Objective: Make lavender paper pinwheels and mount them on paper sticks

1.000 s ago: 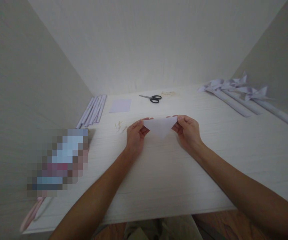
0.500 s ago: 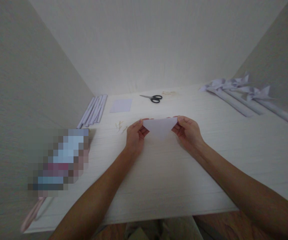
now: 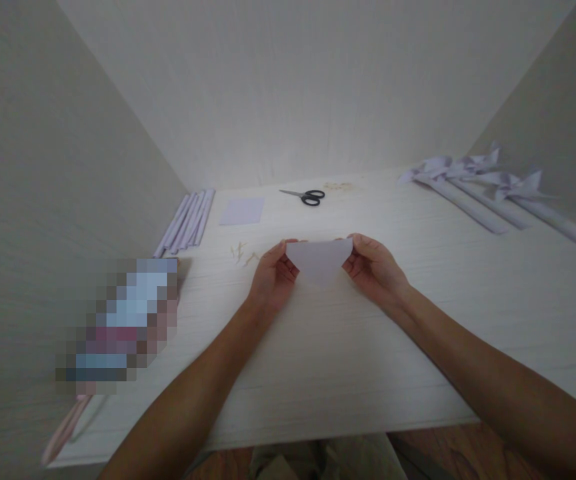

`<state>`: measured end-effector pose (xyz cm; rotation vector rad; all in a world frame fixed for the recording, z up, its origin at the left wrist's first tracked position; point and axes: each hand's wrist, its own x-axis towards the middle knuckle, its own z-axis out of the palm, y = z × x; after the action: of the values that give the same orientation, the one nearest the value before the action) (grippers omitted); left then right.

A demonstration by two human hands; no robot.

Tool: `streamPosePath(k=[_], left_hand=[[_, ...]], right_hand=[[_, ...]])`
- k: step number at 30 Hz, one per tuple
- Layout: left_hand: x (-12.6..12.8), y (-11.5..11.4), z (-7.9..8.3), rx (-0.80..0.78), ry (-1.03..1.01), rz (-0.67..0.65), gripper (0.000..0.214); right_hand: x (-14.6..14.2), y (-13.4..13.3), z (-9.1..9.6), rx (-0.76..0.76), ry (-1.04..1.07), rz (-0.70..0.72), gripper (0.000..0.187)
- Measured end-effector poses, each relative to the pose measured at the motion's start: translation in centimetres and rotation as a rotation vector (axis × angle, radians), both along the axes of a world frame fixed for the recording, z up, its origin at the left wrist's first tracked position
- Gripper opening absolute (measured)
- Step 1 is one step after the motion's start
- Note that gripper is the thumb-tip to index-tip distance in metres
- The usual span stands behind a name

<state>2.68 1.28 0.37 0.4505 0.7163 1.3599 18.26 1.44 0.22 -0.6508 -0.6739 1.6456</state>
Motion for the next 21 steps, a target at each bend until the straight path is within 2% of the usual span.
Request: streamPosePath(k=[4, 10, 21], left_hand=[[0.02, 0.02, 0.03, -0.026, -0.019, -0.020, 0.021], [-0.70, 0.38, -0.38, 0.052, 0.090, 0.002, 0.019], [-0.76, 0.67, -0.83, 0.115, 0.157, 0.033, 0.015]], right_hand=[[0.04, -0.08, 0.09, 0.012, 0.006, 0.070, 0.016], [0.18, 0.23, -0.19, 0.014, -0.089, 0.038, 0.013], [-0.13, 0.01, -0.22, -0.049, -0.044, 0.074, 0.012]])
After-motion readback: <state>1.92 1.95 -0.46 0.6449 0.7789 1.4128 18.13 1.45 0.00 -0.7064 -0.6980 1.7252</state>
